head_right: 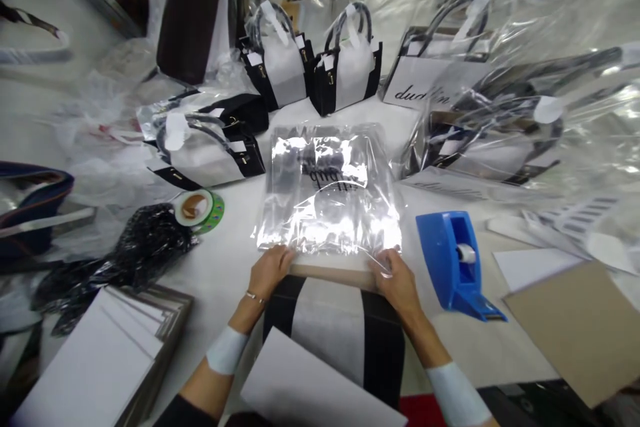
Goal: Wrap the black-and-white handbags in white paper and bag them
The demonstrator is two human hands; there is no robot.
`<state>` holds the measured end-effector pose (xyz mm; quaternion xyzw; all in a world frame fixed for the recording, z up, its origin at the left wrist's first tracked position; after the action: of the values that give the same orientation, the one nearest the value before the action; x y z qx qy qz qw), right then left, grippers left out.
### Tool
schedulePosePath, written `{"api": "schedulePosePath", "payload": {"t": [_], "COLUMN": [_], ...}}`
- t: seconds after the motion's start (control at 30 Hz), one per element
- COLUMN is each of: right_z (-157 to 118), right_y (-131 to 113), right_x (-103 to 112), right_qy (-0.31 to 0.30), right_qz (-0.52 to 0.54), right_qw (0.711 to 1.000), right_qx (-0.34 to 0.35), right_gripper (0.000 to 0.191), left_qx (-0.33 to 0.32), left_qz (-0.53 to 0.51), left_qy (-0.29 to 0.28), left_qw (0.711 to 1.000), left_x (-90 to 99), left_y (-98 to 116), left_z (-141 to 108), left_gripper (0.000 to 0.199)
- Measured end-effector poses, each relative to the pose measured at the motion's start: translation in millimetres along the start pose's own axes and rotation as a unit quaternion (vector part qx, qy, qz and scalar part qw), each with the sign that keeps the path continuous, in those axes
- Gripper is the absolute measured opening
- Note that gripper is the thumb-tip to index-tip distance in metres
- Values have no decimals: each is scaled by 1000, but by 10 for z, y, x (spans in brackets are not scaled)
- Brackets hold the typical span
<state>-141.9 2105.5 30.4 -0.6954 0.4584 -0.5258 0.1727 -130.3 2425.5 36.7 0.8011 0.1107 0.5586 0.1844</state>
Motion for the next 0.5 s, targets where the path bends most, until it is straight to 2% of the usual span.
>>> {"api": "schedulePosePath", "payload": {"t": [0.13, 0.27, 0.33, 0.4, 0.5], "right_z": [-23, -116, -188, -246, -351], "right_y": [-15, 54, 106, 197, 396], "right_x": [-92, -203, -232, -217, -149], "right_qy": [-57, -139, -168, -157, -79], "right_qz": [9, 106, 148, 176, 206], "right_qw": [998, 977, 963, 956, 952], "right_qx": [-36, -122, -150, -175, -211], "right_gripper": [41, 47, 48, 49, 55], "left_qx": [37, 40, 61, 93, 104], "left_qz": [-50, -135, -222, -325, -428], "left_qy": [-32, 8, 25, 10, -47], "left_qw": [998, 990, 973, 941, 897], "left_x": [-82, -80, -90, -156, -285], "left_y": [-109, -149, -190, -228, -218], "left_z": [-40, -51, -74, -114, -197], "left_gripper": [25, 31, 35, 39, 44]}}
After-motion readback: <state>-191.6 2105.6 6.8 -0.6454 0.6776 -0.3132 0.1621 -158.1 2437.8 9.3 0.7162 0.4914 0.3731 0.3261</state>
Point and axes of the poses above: each hand's wrist, its own z-axis towards the middle knuckle, its own x-axis out of the back of the hand, y = z × x, the point moved 7 cm from there along z, towards the middle knuckle, and after that the axes turned 8 degrees about -x, right-handed, at the moved point
